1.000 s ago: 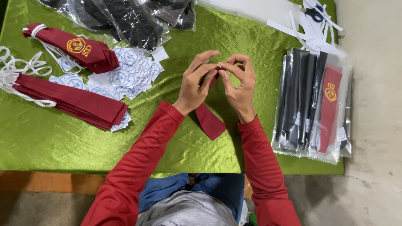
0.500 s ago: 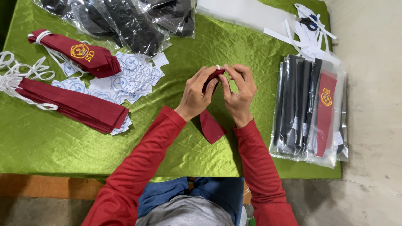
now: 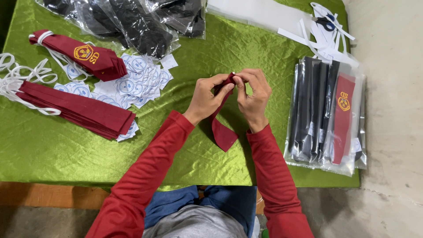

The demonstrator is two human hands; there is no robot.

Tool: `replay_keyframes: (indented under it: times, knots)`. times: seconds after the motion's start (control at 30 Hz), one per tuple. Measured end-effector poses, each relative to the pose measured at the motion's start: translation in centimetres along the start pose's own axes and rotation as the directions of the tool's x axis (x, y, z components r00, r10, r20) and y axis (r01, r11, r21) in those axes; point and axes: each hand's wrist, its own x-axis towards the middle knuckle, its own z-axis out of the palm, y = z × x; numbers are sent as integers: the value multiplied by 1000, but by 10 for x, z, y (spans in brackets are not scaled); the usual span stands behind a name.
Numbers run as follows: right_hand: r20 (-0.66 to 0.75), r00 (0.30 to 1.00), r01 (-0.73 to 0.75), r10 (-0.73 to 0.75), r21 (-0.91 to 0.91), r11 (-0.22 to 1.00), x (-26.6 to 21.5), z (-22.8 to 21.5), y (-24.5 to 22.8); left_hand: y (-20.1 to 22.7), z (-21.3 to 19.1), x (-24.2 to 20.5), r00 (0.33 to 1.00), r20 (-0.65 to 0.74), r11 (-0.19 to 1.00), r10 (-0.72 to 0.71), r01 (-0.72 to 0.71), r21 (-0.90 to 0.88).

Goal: The person folds a maroon scarf with a gold logo, places it into a clear plastic bag, and seals it. They repeat this process for a second scarf, stacking the finished packages on the table.

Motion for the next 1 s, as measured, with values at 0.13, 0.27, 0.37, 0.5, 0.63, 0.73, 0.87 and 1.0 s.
replay_keyframes:
  times: [0.13,0.27,0.37,0.5,0.63,0.73,0.87,1.0]
  knots:
    - [-21,997,-77,79,63,995,0,-1,1,-6,-1,1,996,37,994,-81,84,-72]
    - [70,963,-270,261,256,928,-1,0,0,1,-2,3,997,35,995,-65,68,-72]
    - [162,924,-382,345,397,835,-2,3,4,-3,-1,1,996,52,995,-67,70,-72]
    - [166,904,-425,393,425,799,-6,0,17,-2,2,-1,989,91,983,-114,125,-133]
    - [108,880,-458,463,455,764,-5,-5,29,9,2,-14,933,253,915,-256,318,-246]
    - [95,877,-460,471,449,766,-5,-6,41,19,1,-18,905,311,887,-289,375,-268]
    - [101,863,-484,494,439,757,-10,0,56,34,-3,-27,844,368,825,-390,498,-268]
    - [112,834,-539,540,375,754,-9,-1,61,23,1,-41,801,375,770,-467,577,-272]
